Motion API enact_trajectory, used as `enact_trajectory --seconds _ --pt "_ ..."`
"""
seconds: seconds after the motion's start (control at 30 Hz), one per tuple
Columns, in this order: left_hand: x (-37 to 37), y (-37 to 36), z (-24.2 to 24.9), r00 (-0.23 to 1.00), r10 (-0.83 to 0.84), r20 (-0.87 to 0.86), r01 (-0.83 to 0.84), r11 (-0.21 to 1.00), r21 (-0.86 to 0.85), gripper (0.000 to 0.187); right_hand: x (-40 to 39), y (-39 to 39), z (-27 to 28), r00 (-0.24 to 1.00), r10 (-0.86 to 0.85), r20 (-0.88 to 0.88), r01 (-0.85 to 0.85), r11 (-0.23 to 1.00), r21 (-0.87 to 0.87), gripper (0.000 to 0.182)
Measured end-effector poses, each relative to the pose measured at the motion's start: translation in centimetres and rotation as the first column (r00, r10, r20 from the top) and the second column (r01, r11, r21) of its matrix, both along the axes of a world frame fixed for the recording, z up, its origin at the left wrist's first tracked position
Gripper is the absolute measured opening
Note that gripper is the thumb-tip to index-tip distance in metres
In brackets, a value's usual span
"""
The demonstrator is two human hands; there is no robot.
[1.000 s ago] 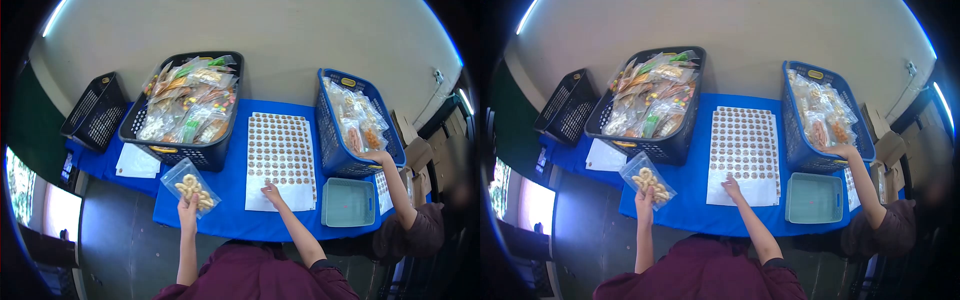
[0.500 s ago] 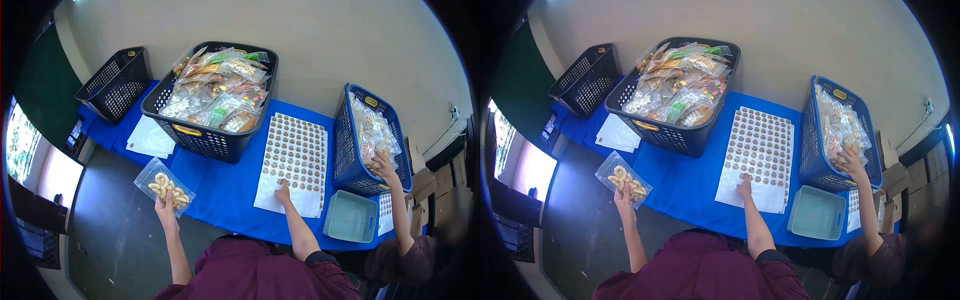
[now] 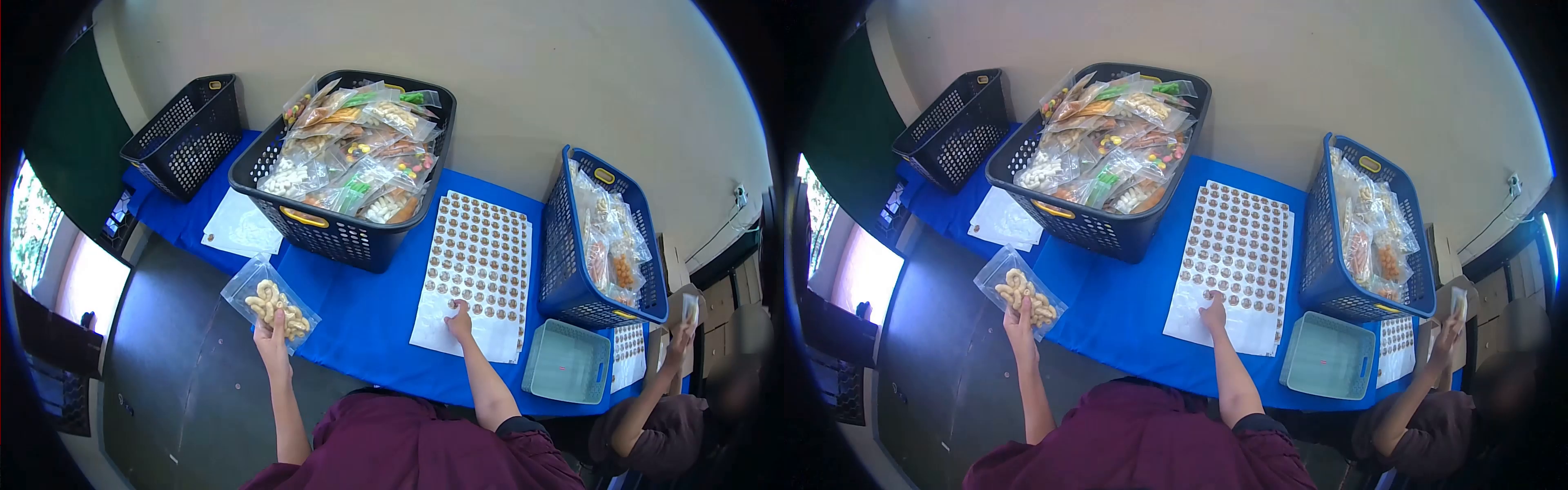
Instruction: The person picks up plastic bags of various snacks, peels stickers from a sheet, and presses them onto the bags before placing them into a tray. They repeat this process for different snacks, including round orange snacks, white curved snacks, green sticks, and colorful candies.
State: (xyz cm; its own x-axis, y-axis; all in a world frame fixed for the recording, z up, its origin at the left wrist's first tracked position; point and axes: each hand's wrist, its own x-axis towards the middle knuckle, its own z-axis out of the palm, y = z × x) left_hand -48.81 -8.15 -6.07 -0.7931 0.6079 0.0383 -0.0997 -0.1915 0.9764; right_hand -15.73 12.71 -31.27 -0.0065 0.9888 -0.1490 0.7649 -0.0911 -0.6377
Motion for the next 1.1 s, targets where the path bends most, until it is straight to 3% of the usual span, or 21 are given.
enact_trajectory --seconds 0.23,0.33,0.43,0.5,0.57,0.73,0.9,0.97,1.1 --pt "0.4 0.3 -0.2 1.000 -0.024 -0.004 0.024 1.000 -0.010 0.030 0.0 -0.5 1.2 0.998 0.053 0.020 -0.053 0.998 -0.028 0.039" --pt "0.6 0.4 -0.2 0.999 -0.033 -0.004 0.033 0.999 -0.022 0.031 0.1 -0.7 0.2 0.994 0.109 -0.002 -0.109 0.993 0.055 0.032" --pt "1.2 0.6 0.3 0.999 -0.049 0.000 0.049 0.999 -0.019 0.031 -0.1 -1.8 0.7 0.985 0.131 -0.110 -0.126 0.991 0.052 0.034" --pt "1.5 0.8 0.0 0.996 -0.090 0.020 0.090 0.996 -0.024 0.032 0.6 -2.7 2.9 0.912 -0.015 -0.409 -0.071 0.978 -0.194 0.023" --pt "1.9 1.1 0.0 0.992 -0.122 0.037 0.123 0.992 -0.028 0.033 1.2 -4.1 5.6 0.739 -0.244 -0.628 -0.047 0.911 -0.409 0.015" --pt "4.6 3.2 0.1 0.965 -0.257 0.044 0.258 0.966 -0.026 0.032 3.3 -9.0 12.0 0.502 -0.340 -0.795 0.026 0.925 -0.379 0.006" --pt "9.8 5.5 0.5 0.852 -0.507 0.128 0.513 0.859 -0.010 0.030 6.2 -13.0 17.1 0.284 -0.303 -0.910 0.056 0.952 -0.300 0.007" --pt "12.4 6.2 0.4 0.750 -0.638 0.175 0.652 0.758 -0.035 0.029 6.8 -14.1 19.6 0.248 -0.285 -0.926 0.075 0.959 -0.275 0.007" --pt "18.5 6.9 -0.7 0.547 -0.795 0.263 0.837 0.527 -0.149 0.030 7.4 -15.6 25.7 0.295 -0.187 -0.937 0.099 0.981 -0.165 0.009"
